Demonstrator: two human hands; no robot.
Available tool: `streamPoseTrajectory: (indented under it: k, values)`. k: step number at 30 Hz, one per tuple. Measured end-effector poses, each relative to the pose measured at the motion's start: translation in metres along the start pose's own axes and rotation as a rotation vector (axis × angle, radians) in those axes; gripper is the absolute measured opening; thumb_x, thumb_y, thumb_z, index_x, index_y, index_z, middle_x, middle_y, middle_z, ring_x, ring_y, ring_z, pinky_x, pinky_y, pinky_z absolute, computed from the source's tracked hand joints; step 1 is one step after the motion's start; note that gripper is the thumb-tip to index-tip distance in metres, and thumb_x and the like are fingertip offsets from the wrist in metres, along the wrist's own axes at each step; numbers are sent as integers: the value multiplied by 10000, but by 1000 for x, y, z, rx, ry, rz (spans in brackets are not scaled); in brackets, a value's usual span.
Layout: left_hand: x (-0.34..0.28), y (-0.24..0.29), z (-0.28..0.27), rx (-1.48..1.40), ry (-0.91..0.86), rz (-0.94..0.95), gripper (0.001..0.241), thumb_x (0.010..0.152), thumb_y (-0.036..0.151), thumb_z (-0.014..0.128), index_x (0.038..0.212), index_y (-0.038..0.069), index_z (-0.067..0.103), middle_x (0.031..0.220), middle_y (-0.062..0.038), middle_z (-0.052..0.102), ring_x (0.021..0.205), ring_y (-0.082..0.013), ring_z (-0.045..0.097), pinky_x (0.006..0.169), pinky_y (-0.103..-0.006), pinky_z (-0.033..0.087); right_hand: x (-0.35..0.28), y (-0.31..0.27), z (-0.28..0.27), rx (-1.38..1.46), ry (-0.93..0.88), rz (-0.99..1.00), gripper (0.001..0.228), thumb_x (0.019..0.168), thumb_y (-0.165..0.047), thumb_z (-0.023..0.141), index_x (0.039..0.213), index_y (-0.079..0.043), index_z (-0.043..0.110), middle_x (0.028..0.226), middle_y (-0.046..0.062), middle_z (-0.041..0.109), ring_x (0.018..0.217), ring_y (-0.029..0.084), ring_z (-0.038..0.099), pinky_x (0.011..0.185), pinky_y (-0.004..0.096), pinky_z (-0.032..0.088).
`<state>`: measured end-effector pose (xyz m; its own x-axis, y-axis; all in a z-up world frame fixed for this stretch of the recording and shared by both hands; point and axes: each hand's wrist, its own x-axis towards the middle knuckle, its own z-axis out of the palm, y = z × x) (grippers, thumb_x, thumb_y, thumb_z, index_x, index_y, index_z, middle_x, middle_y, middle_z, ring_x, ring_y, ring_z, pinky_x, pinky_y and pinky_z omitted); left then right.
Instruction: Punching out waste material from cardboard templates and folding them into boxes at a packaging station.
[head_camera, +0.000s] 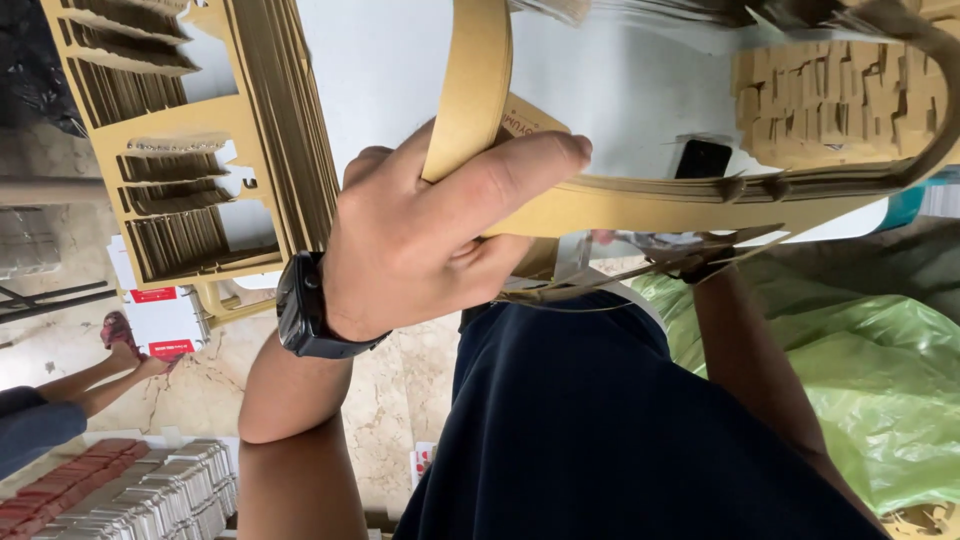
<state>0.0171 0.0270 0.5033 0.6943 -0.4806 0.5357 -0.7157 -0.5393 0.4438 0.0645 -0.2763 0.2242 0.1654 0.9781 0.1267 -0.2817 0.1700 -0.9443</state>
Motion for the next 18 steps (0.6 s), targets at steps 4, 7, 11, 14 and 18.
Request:
streamPoseTrajectory:
  k: [4,7,11,14,18]
  values:
    - [-3,2,2,-29,9,-31,460,874,-136,580,1260,98,668,1163,-88,739,721,-206,568,573,-311,528,10,-6,34,-272,664,-206,989,824,-852,560,1259,34,615,1416,245,573,1381,294,560,1171,411,438]
    - [-6,0,3,-31,2,-43,491,841,-126,575,1266,102,670,1162,-78,733,712,-200,553,572,-307,526,14,-8,47,-268,1032,-209,791,891,-676,602,1220,43,636,1256,206,656,1224,259,635,1074,365,518]
    - [-9,-2,4,7,15,-58,461,885,-111,585,1269,127,678,1172,-37,735,654,-186,460,572,-319,525,15,-13,57,-511,1156,-208,784,854,-674,645,1271,-12,596,1241,132,668,1133,198,644,983,306,508]
    - [-8,-4,-4,21,18,-55,520,845,-147,572,1290,106,666,1204,-42,732,692,-180,473,648,-307,586,11,1,55,-467,1145,-86,502,950,-522,619,1111,-46,616,1098,88,678,1024,171,655,949,301,547]
    - [-7,-3,-15,0,33,-121,425,908,-142,628,1273,73,666,1192,-90,724,793,-204,578,798,-343,613,-13,40,48,-397,1120,97,306,1094,-295,579,871,-96,647,883,22,694,860,130,673,900,295,605]
